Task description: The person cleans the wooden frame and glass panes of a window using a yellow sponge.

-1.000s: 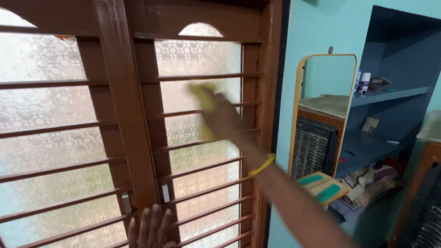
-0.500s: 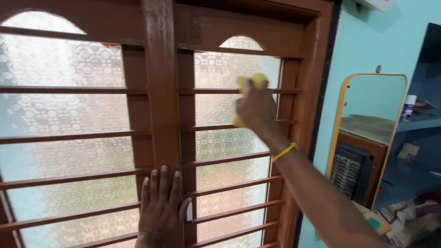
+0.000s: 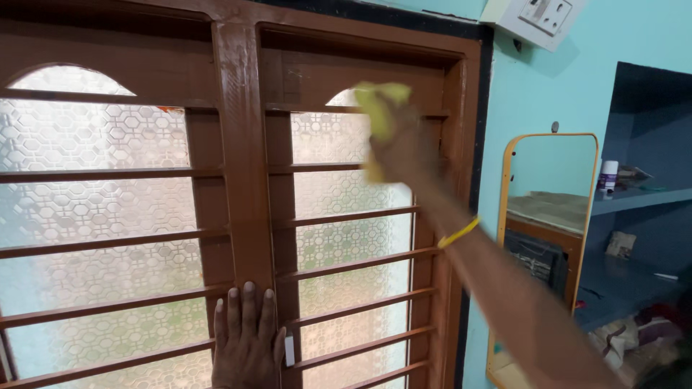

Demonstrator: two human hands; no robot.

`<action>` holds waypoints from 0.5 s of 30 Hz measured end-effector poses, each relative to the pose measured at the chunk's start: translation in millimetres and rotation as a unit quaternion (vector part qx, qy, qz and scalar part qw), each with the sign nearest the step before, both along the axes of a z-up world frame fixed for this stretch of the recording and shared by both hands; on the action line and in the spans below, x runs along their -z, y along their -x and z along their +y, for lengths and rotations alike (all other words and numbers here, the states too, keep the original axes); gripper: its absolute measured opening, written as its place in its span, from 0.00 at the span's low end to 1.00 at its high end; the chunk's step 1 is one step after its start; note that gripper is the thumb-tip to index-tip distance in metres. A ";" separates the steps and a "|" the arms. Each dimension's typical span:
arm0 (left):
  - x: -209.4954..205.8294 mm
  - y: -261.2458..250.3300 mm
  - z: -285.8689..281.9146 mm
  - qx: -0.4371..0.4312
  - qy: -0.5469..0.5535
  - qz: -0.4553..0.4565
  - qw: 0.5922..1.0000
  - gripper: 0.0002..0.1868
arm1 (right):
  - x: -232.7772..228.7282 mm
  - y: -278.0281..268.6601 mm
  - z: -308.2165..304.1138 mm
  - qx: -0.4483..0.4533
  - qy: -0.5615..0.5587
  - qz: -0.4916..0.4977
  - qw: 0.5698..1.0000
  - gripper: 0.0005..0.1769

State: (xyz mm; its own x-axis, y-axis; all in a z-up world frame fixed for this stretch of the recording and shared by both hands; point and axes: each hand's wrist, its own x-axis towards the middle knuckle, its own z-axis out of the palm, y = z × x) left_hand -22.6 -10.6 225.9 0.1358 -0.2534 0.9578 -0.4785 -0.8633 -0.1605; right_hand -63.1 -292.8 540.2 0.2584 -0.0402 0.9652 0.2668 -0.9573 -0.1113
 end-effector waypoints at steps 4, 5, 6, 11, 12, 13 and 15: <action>-0.4 3.8 0.9 0.005 0.000 -0.005 1.000 0.37 | -47.1 -12.2 -80.2 0.059 -0.113 0.076 0.989 0.43; -1.8 3.5 1.4 0.001 0.002 -0.006 1.000 0.37 | -54.6 -22.1 -87.2 0.117 -0.078 0.108 0.984 0.45; -2.8 2.8 1.8 0.004 0.001 -0.020 1.000 0.36 | -58.5 -32.2 -88.5 0.175 -0.042 0.140 0.974 0.48; 2.3 -1.5 2.7 -0.004 -0.006 -0.002 1.000 0.37 | -75.4 -65.8 -24.6 0.166 -0.114 0.167 0.965 0.29; 2.8 -2.9 2.5 -0.011 -0.008 0.004 1.000 0.37 | -76.2 -69.7 -2.0 0.154 -0.061 0.111 0.980 0.26; 3.0 -4.8 2.2 -0.016 -0.011 0.010 1.000 0.37 | -76.7 -71.7 22.8 0.142 -0.009 0.053 0.988 0.23; 2.5 -5.4 1.9 -0.018 -0.018 0.013 1.000 0.38 | -79.7 -69.3 82.2 -0.052 -0.082 0.094 0.991 0.30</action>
State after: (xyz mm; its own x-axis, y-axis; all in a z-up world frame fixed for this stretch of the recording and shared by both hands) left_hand -17.2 -8.7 223.4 0.1710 -0.2815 0.9442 -0.4515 -0.8742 -0.1788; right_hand 6.2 -210.6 620.0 0.4434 -0.1569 0.8825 0.3229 -0.8905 -0.3205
